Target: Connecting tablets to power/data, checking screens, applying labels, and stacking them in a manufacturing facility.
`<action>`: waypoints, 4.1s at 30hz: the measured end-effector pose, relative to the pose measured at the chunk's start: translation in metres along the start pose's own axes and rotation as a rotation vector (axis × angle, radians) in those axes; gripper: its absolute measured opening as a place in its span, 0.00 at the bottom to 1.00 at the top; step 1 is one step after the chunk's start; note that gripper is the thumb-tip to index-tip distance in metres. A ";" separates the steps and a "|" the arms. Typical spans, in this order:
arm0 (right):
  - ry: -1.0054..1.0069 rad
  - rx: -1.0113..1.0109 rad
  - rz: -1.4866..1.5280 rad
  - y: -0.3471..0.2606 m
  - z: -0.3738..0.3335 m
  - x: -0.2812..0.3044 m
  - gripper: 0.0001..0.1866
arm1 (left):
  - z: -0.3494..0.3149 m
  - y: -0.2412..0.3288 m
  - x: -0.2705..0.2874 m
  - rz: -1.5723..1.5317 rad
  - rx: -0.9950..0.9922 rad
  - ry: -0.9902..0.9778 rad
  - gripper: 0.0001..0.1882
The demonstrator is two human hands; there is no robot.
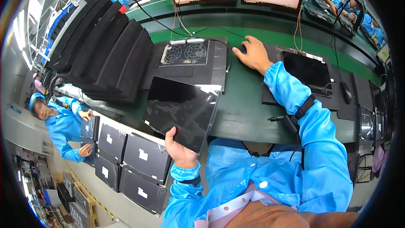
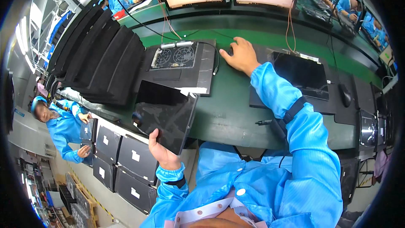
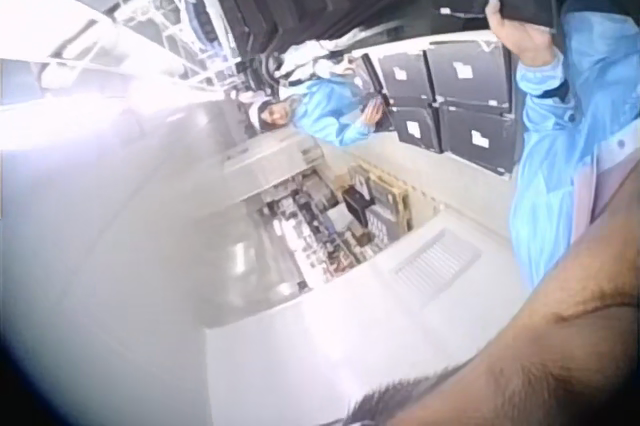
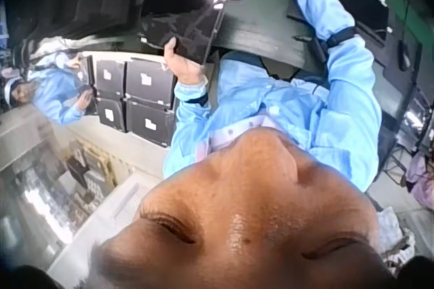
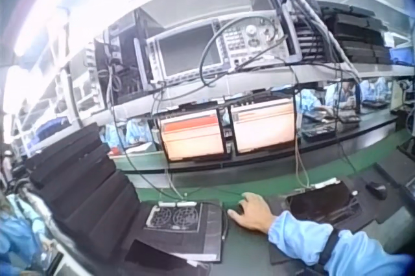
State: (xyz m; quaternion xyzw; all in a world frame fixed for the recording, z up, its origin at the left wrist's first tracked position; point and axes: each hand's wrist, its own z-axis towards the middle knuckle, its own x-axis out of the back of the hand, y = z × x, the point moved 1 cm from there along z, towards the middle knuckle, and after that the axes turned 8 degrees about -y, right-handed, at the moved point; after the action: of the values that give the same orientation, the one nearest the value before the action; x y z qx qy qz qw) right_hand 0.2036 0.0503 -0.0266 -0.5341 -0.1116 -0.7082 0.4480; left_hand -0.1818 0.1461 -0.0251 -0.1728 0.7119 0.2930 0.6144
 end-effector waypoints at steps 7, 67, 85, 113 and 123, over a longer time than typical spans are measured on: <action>0.166 0.270 -0.075 -0.006 -0.005 0.009 0.23 | 0.003 0.006 0.009 -0.052 0.000 -0.045 0.13; -0.045 0.663 0.171 -0.120 -0.074 0.073 0.15 | 0.116 -0.031 -0.023 0.312 0.118 -0.214 0.18; 0.007 0.806 0.064 -0.096 -0.034 -0.009 0.17 | 0.159 -0.008 -0.003 2.197 -0.750 -0.020 0.37; -0.739 0.562 0.212 -0.069 -0.181 0.116 0.13 | -0.239 0.118 0.128 2.606 -0.155 0.894 0.53; -0.149 0.640 0.362 -0.090 -0.152 0.021 0.02 | -0.239 0.106 0.134 2.585 -0.432 0.866 0.44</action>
State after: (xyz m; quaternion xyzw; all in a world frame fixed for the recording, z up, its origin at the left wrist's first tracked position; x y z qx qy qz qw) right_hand 0.0356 -0.0056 -0.0417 -0.4284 -0.2633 -0.5060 0.7008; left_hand -0.4556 0.0928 -0.1162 0.4370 0.4382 0.6768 -0.3988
